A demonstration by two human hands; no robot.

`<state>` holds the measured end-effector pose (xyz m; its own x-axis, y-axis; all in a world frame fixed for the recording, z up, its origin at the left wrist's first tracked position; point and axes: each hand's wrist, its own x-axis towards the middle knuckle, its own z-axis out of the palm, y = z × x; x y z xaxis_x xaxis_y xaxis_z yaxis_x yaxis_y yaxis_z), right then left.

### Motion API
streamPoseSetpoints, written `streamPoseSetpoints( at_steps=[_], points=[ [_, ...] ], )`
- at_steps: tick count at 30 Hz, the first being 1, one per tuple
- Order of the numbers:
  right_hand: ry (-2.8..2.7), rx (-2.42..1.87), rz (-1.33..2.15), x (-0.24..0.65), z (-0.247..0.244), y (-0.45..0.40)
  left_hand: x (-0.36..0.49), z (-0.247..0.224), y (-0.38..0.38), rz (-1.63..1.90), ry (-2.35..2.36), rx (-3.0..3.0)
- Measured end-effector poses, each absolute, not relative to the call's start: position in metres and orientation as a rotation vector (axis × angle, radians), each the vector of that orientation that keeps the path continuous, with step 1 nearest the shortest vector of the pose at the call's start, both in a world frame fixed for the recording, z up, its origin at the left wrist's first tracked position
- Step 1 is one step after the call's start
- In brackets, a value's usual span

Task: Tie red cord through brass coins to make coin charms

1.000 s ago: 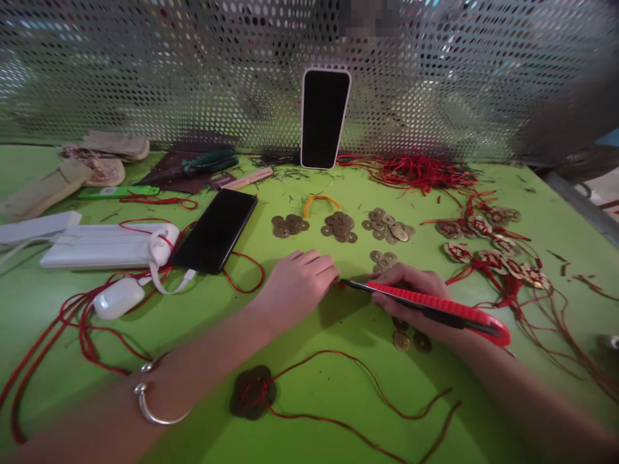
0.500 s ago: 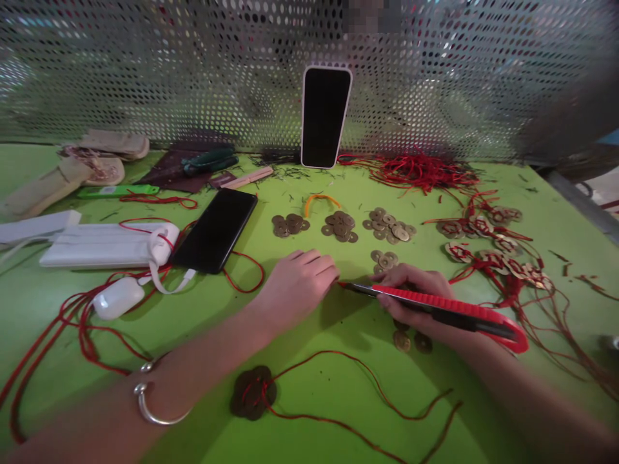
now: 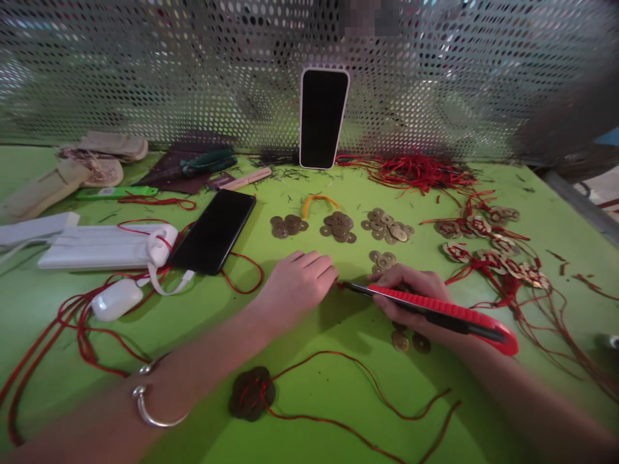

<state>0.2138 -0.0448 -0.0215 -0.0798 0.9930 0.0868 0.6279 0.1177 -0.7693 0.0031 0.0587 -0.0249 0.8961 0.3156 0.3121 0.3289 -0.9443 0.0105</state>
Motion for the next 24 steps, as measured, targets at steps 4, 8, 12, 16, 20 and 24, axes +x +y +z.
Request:
streamPoseSetpoints(
  at_steps=[4, 8, 12, 16, 20, 24],
  points=[
    [-1.747, -1.593, 0.744, 0.2130, -0.0208, -0.0458, 0.0031, -0.0258, 0.0592, -0.482, -0.499, -3.030],
    [-1.789, -1.571, 0.740, 0.2123, -0.0200, -0.0457, 0.0035, -0.0254, 0.0594, -0.475, -0.498, -3.032],
    [-1.775, -1.556, 0.687, 0.2135, -0.0209, -0.0456, 0.0036, -0.0255, 0.0594, -0.457, -0.501, -3.037],
    [-1.806, -1.551, 0.695, 0.2145, -0.0219, -0.0453, 0.0036, -0.0262, 0.0595, -0.463, -0.508, -3.026],
    [-1.755, -1.535, 0.680, 0.2151, -0.0220, -0.0447, 0.0038, -0.0256, 0.0593, -0.478, -0.512, -3.027],
    [-1.790, -1.547, 0.710, 0.2148, -0.0218, -0.0438, 0.0039, -0.0241, 0.0590, -0.466, -0.517, -3.040]
  ],
)
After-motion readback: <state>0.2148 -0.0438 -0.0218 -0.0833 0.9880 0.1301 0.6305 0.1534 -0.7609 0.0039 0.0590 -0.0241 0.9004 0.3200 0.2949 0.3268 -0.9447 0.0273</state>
